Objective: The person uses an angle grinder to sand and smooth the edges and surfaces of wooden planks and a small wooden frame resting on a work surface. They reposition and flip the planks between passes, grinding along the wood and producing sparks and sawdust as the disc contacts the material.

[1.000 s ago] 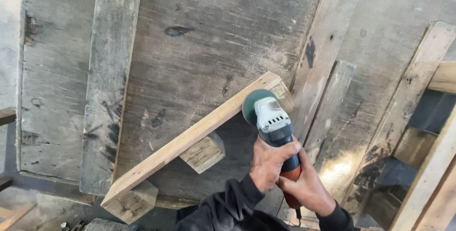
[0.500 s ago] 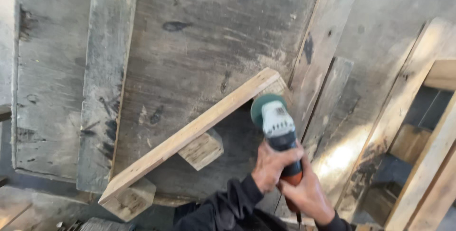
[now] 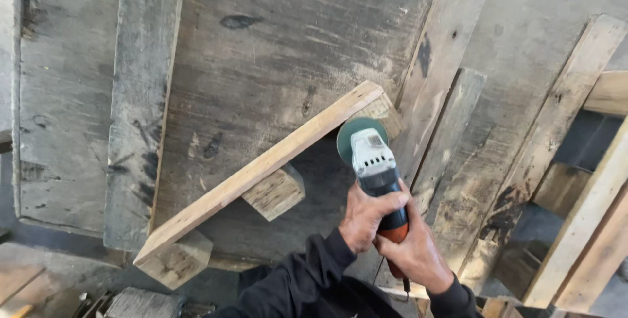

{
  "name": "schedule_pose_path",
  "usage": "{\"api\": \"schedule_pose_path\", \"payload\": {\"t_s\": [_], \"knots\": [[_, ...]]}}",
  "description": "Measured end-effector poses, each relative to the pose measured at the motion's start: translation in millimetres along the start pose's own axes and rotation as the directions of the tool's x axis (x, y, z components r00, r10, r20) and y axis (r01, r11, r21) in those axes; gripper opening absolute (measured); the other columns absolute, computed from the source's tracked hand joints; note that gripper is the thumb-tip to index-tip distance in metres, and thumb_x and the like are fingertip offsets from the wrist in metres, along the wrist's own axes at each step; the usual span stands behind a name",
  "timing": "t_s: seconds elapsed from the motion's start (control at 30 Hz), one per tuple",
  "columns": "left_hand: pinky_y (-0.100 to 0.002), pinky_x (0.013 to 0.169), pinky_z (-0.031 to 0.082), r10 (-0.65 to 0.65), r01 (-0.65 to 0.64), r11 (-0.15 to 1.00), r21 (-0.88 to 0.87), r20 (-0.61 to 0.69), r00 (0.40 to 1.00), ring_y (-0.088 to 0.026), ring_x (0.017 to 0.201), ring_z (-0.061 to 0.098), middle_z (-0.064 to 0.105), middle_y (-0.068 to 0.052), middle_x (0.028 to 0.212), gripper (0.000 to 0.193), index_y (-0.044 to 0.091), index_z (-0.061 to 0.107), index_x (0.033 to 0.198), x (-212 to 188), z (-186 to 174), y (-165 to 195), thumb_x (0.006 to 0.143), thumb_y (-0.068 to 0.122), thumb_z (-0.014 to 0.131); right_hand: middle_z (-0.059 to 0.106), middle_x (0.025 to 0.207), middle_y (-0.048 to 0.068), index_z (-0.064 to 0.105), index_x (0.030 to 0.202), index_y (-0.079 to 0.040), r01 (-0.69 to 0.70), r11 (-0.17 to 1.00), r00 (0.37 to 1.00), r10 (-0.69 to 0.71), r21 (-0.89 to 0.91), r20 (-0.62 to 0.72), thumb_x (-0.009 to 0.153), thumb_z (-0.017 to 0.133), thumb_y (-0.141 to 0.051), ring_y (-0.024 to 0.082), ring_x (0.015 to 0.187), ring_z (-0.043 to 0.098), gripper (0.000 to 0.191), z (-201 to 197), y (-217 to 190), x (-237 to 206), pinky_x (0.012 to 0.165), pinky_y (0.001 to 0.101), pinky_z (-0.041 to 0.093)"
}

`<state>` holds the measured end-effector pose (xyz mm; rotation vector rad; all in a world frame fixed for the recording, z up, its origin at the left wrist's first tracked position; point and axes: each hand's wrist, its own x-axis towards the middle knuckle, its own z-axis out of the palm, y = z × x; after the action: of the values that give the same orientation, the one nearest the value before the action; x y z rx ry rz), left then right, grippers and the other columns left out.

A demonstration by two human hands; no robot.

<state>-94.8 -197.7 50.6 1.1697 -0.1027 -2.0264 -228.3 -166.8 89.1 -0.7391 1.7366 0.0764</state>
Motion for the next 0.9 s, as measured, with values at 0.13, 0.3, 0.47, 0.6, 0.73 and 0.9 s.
{"api": "schedule_pose_path", "payload": {"t_s": [0.13, 0.3, 0.47, 0.6, 0.73, 0.9], "knots": [[-0.031, 0.086, 0.058, -0.015, 0.012, 0.998, -0.063, -0.047, 0.999, -0.013, 0.086, 0.069, 0.071, -0.002, 0.093, 0.038, 0.010, 0.065, 0.108, 3.6, 8.8, -6.3, 0.073, 0.010, 0.081, 0.069, 0.109, 0.014, 0.024, 0.157, -0.003, 0.554, 0.829, 0.833, -0.551, 0.079, -0.058, 0.072, 0.083, -0.015, 0.022, 0.096, 0.071, 0.104, -2.8, 19.0, 7.2, 0.080, 0.0378, 0.056], [-0.033, 0.081, 0.058, -0.030, 0.031, 0.999, 0.030, -0.027, 0.999, -0.014, 0.085, 0.067, 0.070, -0.004, 0.095, 0.032, 0.001, 0.068, 0.106, 9.3, 16.5, -14.1, 0.079, 0.014, 0.080, 0.068, 0.097, 0.015, 0.037, 0.149, -0.008, 0.128, 0.960, 0.992, -0.123, 0.248, -0.035, 0.071, 0.078, -0.008, 0.021, 0.077, 0.066, 0.088, -3.3, 39.1, 11.8, 0.064, 0.0370, 0.057], [-0.031, 0.085, 0.058, -0.002, 0.005, 0.997, 0.080, -0.040, 0.999, -0.013, 0.088, 0.068, 0.069, -0.003, 0.096, 0.040, 0.007, 0.064, 0.111, 13.6, 19.8, -16.3, 0.074, 0.012, 0.081, 0.066, 0.113, 0.010, 0.033, 0.151, -0.010, 0.218, 0.921, 0.976, -0.213, 0.322, -0.051, 0.066, 0.079, -0.007, 0.016, 0.094, 0.067, 0.097, -4.9, 47.2, 18.3, 0.078, 0.0328, 0.056], [-0.032, 0.083, 0.057, -0.014, 0.016, 0.994, 0.108, -0.017, 1.000, -0.014, 0.087, 0.067, 0.070, -0.004, 0.097, 0.036, 0.003, 0.066, 0.109, 16.1, 22.8, -15.8, 0.077, 0.012, 0.080, 0.067, 0.107, 0.013, 0.042, 0.142, -0.005, 0.204, 0.909, 0.979, -0.183, 0.364, -0.092, 0.070, 0.081, -0.008, 0.017, 0.092, 0.066, 0.082, -1.6, 53.0, 21.6, 0.077, 0.0351, 0.057], [-0.030, 0.086, 0.058, -0.017, 0.020, 0.989, 0.150, -0.025, 1.000, -0.013, 0.089, 0.068, 0.070, -0.002, 0.096, 0.041, 0.009, 0.064, 0.111, 22.4, 28.1, -16.9, 0.073, 0.011, 0.081, 0.064, 0.118, 0.007, 0.032, 0.148, -0.009, 0.337, 0.878, 0.942, -0.311, 0.339, -0.129, 0.066, 0.080, -0.007, 0.013, 0.105, 0.064, 0.096, -5.2, 57.5, 25.5, 0.084, 0.0312, 0.055], [-0.033, 0.079, 0.058, -0.059, 0.062, 0.993, 0.102, -0.035, 0.998, -0.015, 0.083, 0.068, 0.071, -0.004, 0.094, 0.035, 0.003, 0.068, 0.104, 34.1, 35.8, -17.1, 0.073, 0.011, 0.082, 0.066, 0.100, 0.014, 0.036, 0.147, -0.007, 0.175, 0.892, 0.985, -0.160, 0.416, -0.070, 0.071, 0.078, -0.007, 0.018, 0.083, 0.066, 0.086, -14.0, 55.6, 29.8, 0.070, 0.0356, 0.057]]}}
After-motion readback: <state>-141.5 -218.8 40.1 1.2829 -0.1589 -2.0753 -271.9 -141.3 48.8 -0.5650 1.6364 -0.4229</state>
